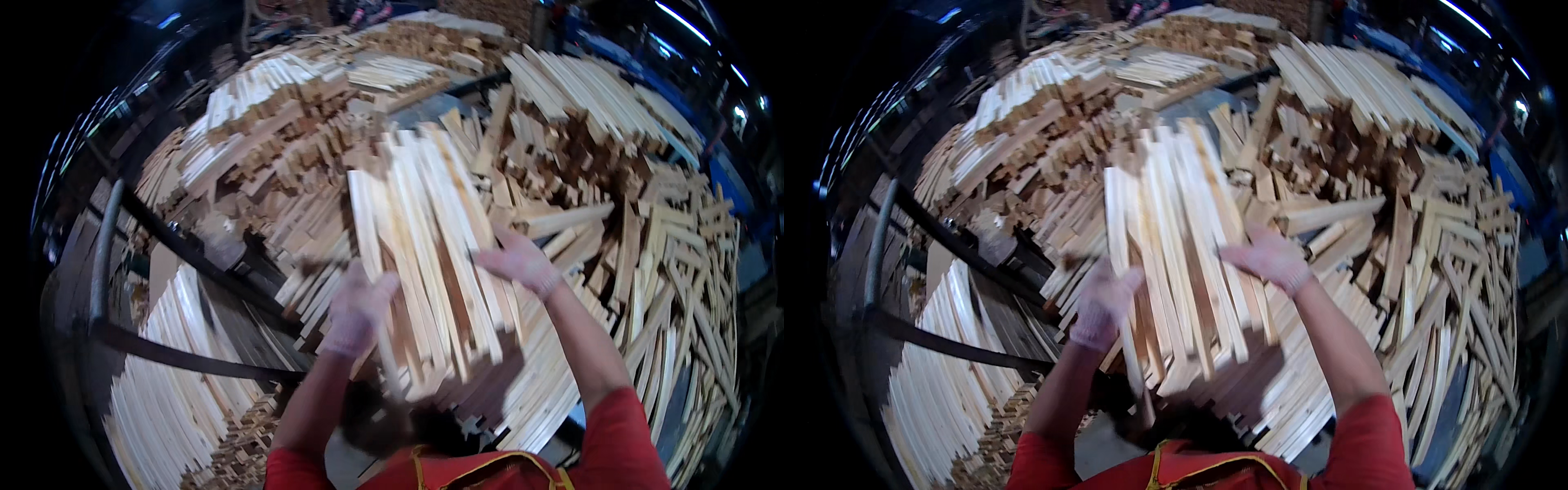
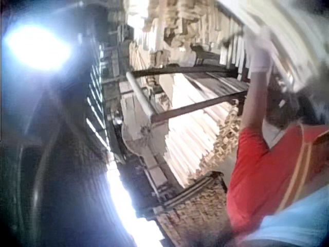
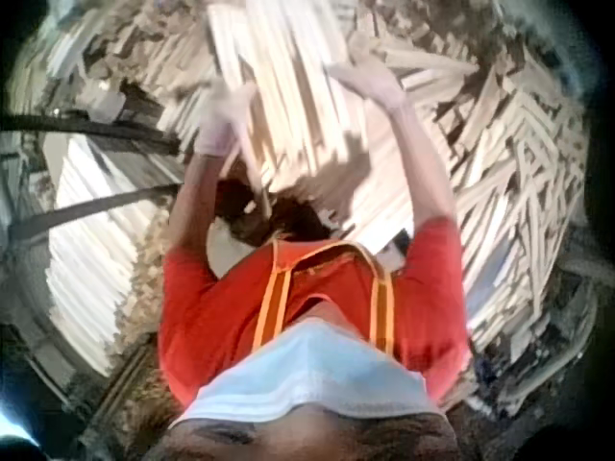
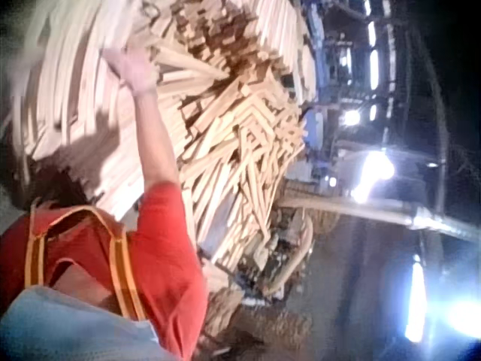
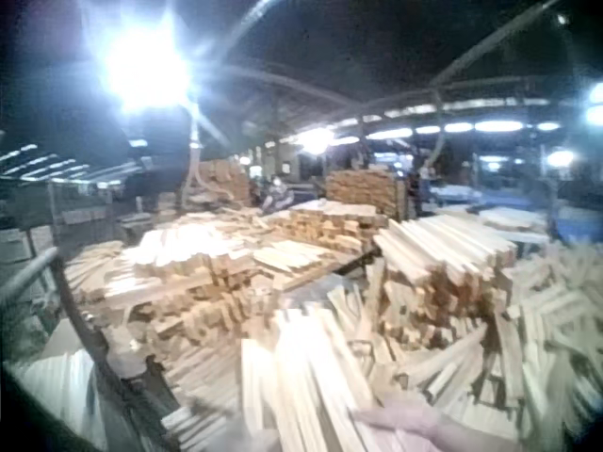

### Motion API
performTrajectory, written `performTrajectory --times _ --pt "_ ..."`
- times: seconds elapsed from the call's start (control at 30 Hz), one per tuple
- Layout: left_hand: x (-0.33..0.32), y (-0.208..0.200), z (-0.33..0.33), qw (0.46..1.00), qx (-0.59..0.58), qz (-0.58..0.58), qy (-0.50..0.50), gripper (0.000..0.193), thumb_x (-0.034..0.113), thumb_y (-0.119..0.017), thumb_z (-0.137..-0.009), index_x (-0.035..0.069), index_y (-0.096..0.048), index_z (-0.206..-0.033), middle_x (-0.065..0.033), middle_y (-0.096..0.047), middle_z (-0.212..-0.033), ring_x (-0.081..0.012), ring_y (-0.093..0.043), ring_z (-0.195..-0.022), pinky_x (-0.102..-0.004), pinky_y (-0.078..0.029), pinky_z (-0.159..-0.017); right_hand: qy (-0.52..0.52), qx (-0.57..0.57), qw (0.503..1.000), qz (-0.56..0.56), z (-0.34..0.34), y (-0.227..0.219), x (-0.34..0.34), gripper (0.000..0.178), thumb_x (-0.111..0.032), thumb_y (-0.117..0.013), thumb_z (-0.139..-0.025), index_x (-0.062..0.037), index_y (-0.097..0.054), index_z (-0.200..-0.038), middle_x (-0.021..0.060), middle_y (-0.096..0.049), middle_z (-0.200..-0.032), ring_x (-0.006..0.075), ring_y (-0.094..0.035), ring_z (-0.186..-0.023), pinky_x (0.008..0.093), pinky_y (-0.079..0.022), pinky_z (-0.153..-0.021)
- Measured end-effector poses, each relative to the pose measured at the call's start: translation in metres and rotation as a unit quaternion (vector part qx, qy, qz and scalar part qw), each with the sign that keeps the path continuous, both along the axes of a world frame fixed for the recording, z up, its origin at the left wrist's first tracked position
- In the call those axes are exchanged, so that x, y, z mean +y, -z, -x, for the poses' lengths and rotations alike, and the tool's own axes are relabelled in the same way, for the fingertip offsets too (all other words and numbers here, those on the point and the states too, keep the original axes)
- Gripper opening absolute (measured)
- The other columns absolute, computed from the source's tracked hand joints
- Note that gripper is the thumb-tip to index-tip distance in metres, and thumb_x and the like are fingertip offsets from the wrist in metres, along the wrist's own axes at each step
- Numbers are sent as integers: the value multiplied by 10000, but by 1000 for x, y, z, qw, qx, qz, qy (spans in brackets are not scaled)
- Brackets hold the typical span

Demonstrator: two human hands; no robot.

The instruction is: The person gathers and stacks light-colored wooden planks in a workshop environment. They repeatedly pick up planks from a large pile, align them, and place them into a neat stack on a metal table. The person occasionally moves the entire stack to a different location on the table to continue the process.

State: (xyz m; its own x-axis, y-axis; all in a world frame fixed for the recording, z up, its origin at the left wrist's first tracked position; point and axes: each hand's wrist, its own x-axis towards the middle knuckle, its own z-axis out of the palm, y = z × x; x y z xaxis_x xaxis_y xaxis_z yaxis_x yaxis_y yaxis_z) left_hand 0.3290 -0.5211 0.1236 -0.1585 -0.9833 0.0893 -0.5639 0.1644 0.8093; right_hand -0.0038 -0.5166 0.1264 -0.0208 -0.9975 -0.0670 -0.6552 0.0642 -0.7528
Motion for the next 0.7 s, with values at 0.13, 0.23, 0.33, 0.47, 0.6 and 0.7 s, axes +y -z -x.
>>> performTrajectory --times 0.13,0.23,0.33,0.47,0.6,0.7 --pt "-47 13 -8 980 -181 -72 -30 495 389 -739 -986 -15 -676 -1264 -228 -755 -1157 -442 -730 -1013 -521 -566 -957 14 -86 993 -76 -18 5 -31 864 -386 -819 -924 59 -491 -1587 112 -737 -1357 233 -683 -1200 356 -516 -1084" --pt "-32 18 -13 997 -17 -67 40 465 354 -696 -1019 -7 -673 -1311 -224 -755 -1171 -415 -717 -1052 -515 -541 -966 45 -333 941 -34 37 59 6 762 -385 -835 -944 1 -575 -1548 72 -721 -1316 178 -667 -1132 351 -557 -1000" --pt "-8 39 -33 993 -113 29 36 435 238 -692 -1036 32 -655 -1418 -196 -736 -1198 -338 -693 -1088 -462 -514 -969 131 -386 913 -4 36 87 105 815 -387 -810 -979 45 -495 -1594 95 -677 -1422 185 -638 -1238 345 -518 -1083" --pt "59 4 -17 944 -238 226 26 641 192 -738 -983 18 -540 -1567 -265 -598 -1498 -422 -588 -1359 -511 -454 -1163 285 -351 887 -93 45 112 277 725 -261 -802 -1001 41 -507 -1591 132 -683 -1414 195 -633 -1277 359 -510 -1116" --pt "165 3 56 941 -155 244 179 700 140 -775 -909 -41 -535 -1541 -265 -565 -1511 -447 -530 -1409 -523 -442 -1199 476 -59 874 80 111 155 396 792 -292 -818 -932 58 -502 -1570 248 -659 -1444 380 -651 -1324 428 -515 -1131" --pt "241 68 139 910 -48 153 381 757 168 -842 -823 -48 -574 -1496 -276 -589 -1432 -438 -570 -1350 -498 -489 -1157 521 218 824 43 192 125 395 903 -368 -832 -830 39 -488 -1559 334 -567 -1474 498 -548 -1373 506 -446 -1189"
